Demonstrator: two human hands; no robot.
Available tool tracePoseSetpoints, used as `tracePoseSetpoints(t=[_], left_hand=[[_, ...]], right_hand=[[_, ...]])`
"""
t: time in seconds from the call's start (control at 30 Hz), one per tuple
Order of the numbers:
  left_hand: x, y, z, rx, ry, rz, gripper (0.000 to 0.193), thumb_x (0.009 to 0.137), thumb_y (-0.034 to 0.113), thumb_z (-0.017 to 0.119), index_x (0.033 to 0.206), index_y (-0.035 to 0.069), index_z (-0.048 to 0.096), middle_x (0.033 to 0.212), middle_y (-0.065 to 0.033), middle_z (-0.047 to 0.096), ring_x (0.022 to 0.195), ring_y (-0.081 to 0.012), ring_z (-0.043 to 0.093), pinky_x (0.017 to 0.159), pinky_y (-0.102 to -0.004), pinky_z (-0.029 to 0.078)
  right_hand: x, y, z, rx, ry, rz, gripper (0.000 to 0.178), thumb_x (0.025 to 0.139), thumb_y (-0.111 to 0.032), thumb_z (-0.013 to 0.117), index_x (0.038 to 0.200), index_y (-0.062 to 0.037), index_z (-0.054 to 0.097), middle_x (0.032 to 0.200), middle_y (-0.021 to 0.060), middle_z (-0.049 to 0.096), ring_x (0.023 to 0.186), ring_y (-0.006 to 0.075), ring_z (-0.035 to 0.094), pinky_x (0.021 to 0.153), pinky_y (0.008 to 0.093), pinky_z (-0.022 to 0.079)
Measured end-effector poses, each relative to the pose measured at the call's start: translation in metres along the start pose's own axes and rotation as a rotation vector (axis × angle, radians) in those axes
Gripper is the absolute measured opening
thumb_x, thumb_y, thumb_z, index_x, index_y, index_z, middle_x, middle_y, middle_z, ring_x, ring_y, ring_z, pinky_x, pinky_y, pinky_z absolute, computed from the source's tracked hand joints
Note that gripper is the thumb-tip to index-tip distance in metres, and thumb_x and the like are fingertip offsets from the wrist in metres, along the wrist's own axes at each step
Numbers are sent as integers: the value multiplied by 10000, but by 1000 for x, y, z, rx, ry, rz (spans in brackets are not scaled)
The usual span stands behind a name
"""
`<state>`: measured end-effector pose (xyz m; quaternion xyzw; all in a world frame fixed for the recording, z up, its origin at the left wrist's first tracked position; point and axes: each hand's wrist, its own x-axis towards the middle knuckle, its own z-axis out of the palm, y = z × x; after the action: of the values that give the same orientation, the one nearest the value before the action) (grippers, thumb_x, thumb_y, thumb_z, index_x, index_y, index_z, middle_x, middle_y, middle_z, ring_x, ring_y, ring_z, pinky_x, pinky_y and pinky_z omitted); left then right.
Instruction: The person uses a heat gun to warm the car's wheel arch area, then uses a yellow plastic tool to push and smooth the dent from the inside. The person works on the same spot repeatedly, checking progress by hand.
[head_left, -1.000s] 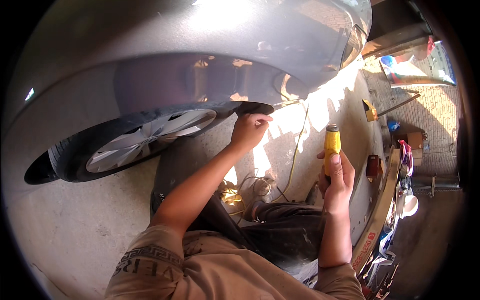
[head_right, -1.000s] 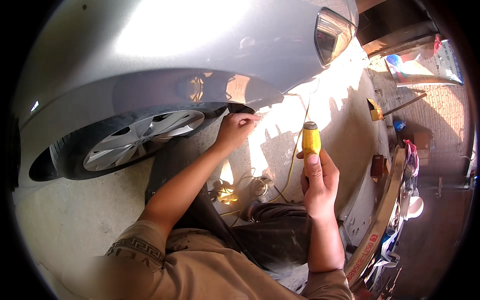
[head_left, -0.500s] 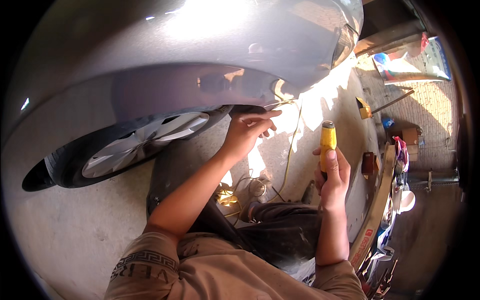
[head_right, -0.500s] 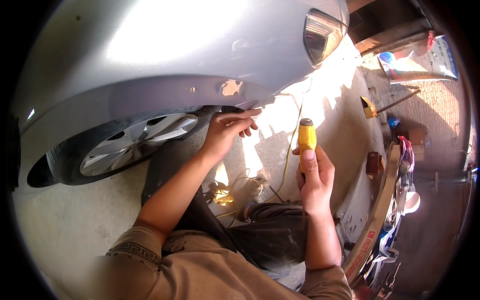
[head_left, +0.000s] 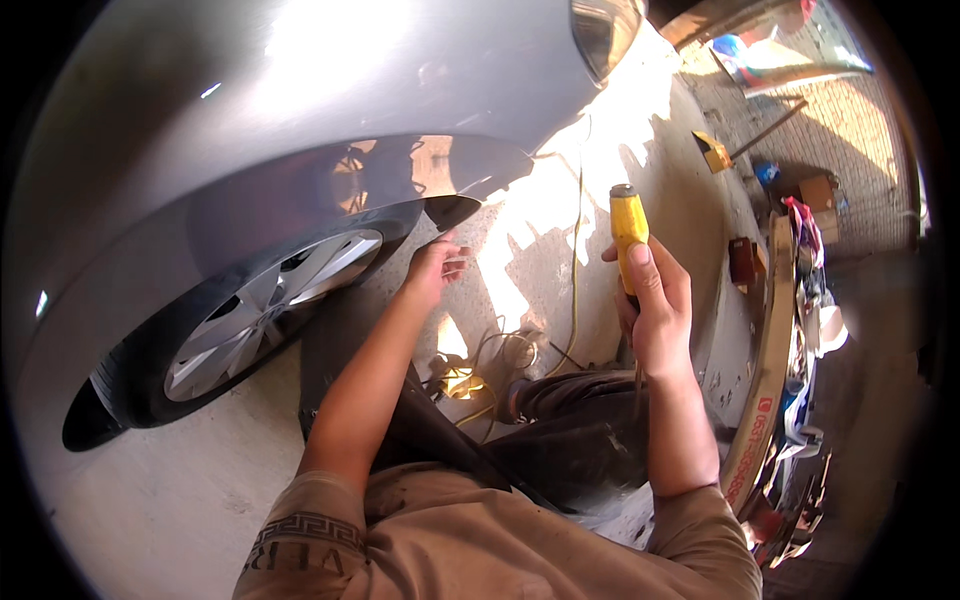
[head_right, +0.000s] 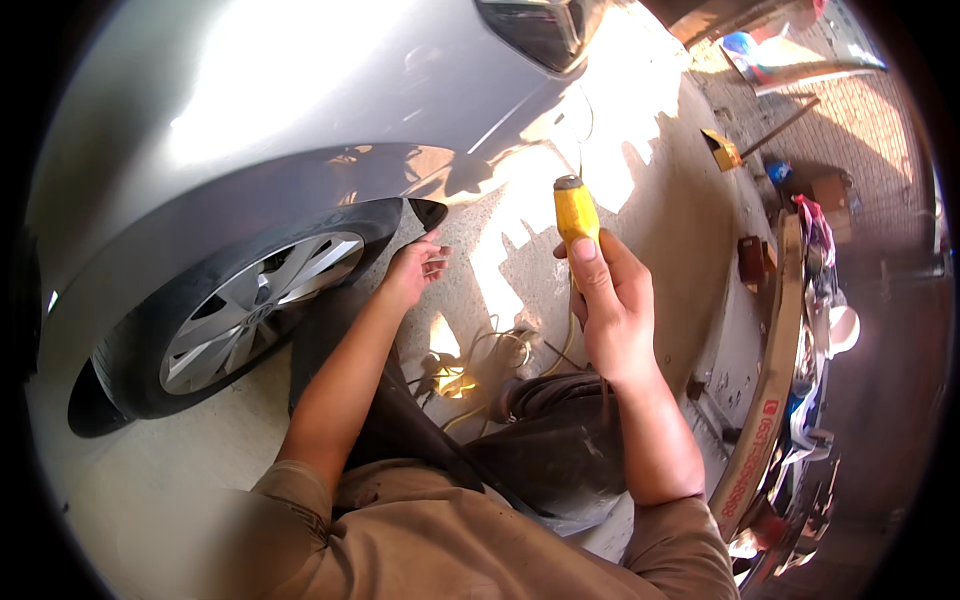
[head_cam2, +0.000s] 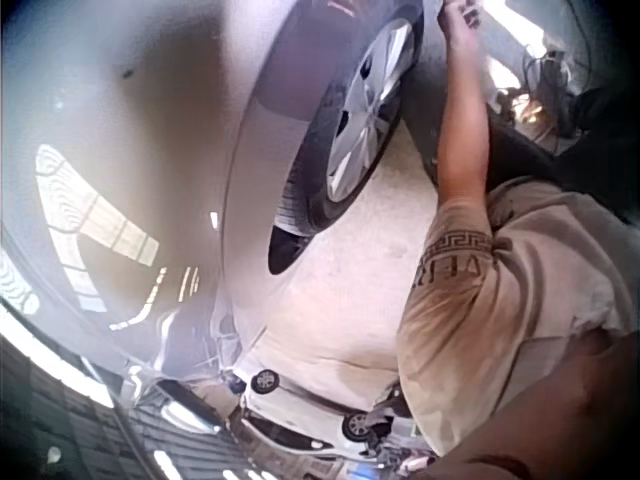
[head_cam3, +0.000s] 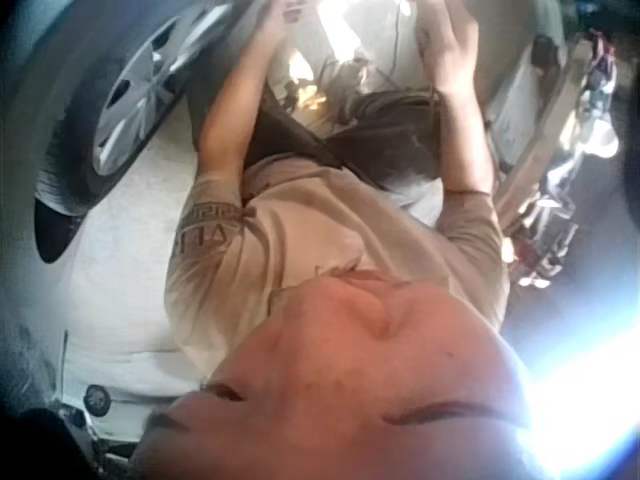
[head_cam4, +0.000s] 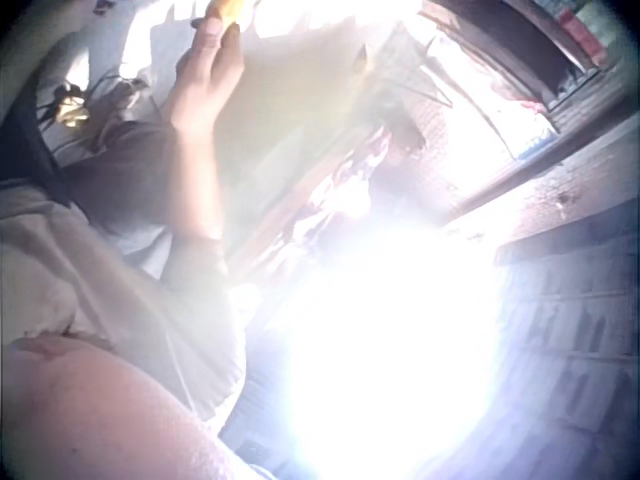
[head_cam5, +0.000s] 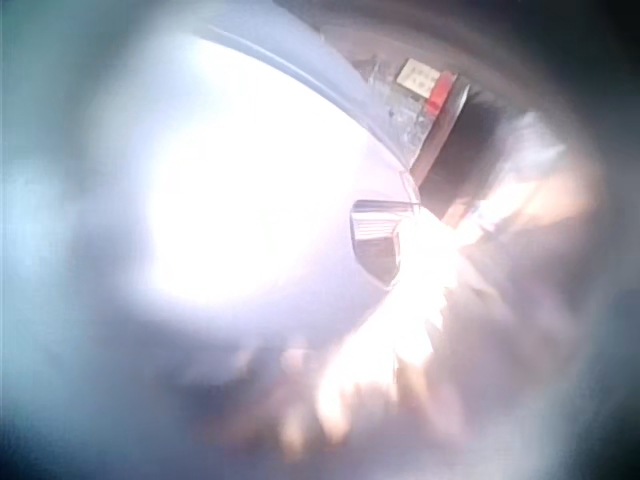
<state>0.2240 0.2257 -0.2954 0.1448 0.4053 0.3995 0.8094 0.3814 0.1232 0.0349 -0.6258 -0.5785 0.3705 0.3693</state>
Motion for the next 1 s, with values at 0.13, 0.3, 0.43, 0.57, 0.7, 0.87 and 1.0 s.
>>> tracePoseSetpoints(t=[0.13, 0.3, 0.43, 0.57, 0.7, 0.87, 1.0], left_hand=[[7, -3, -9, -50, 40, 3, 695, 890, 94, 557, 1555, 119, 354, 1140, -71, 705, 860, -155, 624, 764, -311, 500], [10, 2, -11, 20, 58, -59, 652, 917, 107, 558, 1531, 67, 340, 1177, -94, 686, 901, -174, 620, 789, -313, 493], [-20, 23, 23, 138, -99, 32, 684, 921, 124, 561, 1544, 8, 302, 1181, -117, 667, 923, -167, 613, 811, -306, 476], [-90, 56, 80, 189, -247, 257, 741, 909, 119, 575, 1562, -23, 257, 1169, -154, 648, 920, -173, 617, 809, -302, 466], [-146, 82, 113, 248, -358, 615, 766, 902, 127, 538, 1576, -29, 208, 1188, -192, 624, 919, -202, 606, 852, -338, 457], [-154, 91, 119, 130, -490, 784, 793, 910, 192, 528, 1582, -27, 167, 1115, -160, 613, 858, -181, 552, 783, -331, 435], [-122, 70, 122, 101, -358, 604, 669, 908, 209, 547, 1508, -23, 364, 1090, -123, 622, 841, -179, 545, 775, -325, 431]], right_hand=[[1, 2, -4, 41, 2, 12, 425, 1051, -416, 543, 963, -13, 642, 605, -88, 379, 519, 19, 311, 482, 231, 252], [5, 6, -10, -47, 37, -5, 460, 1042, -430, 551, 940, 10, 635, 604, -41, 418, 562, 47, 385, 502, 269, 335], [11, 8, -20, -86, 69, -37, 505, 1031, -442, 555, 969, 53, 637, 580, 36, 468, 561, 97, 466, 530, 323, 402], [17, 14, -33, -99, 110, -53, 563, 1024, -471, 533, 1036, 77, 664, 628, 128, 572, 590, 187, 557, 597, 376, 462], [26, 22, -34, -72, 141, -44, 579, 1019, -479, 522, 1036, 78, 679, 675, 187, 617, 641, 285, 620, 670, 414, 496], [24, 21, -38, -66, 130, -77, 564, 1015, -470, 527, 1030, 72, 686, 691, 208, 642, 679, 323, 664, 684, 426, 511], [26, 22, -40, -94, 123, -59, 564, 1012, -469, 530, 1025, 73, 689, 687, 220, 645, 699, 346, 677, 689, 435, 517]])
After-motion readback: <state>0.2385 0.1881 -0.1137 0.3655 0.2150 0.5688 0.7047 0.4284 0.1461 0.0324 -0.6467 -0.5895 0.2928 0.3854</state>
